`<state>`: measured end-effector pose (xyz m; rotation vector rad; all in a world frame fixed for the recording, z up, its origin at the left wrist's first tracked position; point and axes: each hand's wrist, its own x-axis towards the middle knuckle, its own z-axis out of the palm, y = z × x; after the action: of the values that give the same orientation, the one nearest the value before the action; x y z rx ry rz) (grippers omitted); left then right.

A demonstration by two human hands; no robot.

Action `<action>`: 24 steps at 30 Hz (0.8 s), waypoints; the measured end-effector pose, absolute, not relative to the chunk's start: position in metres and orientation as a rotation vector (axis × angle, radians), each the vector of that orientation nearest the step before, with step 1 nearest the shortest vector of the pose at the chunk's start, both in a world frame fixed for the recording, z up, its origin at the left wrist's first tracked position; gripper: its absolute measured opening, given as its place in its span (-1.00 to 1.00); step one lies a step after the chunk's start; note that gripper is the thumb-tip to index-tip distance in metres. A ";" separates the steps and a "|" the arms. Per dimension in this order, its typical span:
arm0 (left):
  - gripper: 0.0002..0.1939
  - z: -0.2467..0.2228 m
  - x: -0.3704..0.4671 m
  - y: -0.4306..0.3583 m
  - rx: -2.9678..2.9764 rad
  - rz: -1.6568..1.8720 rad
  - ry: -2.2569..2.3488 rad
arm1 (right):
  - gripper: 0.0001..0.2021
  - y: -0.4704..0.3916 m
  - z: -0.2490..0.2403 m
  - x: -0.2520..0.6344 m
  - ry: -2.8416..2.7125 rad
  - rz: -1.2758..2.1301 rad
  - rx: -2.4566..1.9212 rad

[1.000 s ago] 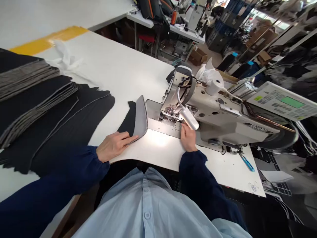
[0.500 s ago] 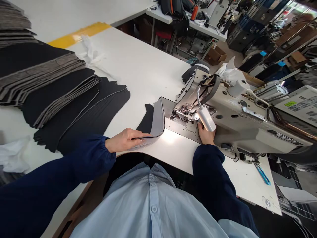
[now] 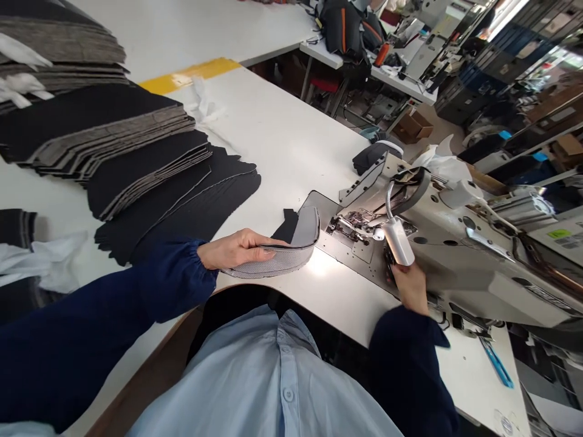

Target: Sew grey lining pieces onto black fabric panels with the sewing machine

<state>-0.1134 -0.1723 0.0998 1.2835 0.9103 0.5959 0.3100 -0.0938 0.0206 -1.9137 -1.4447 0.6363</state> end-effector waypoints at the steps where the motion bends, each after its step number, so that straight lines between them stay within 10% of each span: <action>1: -0.47 0.103 -0.115 -0.172 1.281 0.596 0.896 | -0.48 -0.112 0.022 0.308 -1.412 0.694 -1.902; 7: -0.48 0.112 -0.126 -0.167 1.339 0.494 0.893 | -0.54 -0.202 0.053 0.271 -1.490 1.131 -1.562; 16: -0.42 0.129 -0.119 -0.167 1.464 0.357 0.815 | -0.46 -0.152 0.114 0.179 -2.642 -0.187 -0.765; 24: -0.40 0.139 -0.111 -0.168 1.448 0.432 0.713 | -0.60 -0.143 0.144 0.173 -2.834 -0.438 -0.518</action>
<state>-0.1108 -0.1675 0.1386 1.4483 0.7134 0.4323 0.1730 -0.1426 0.1444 -0.5178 -2.8343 -0.4377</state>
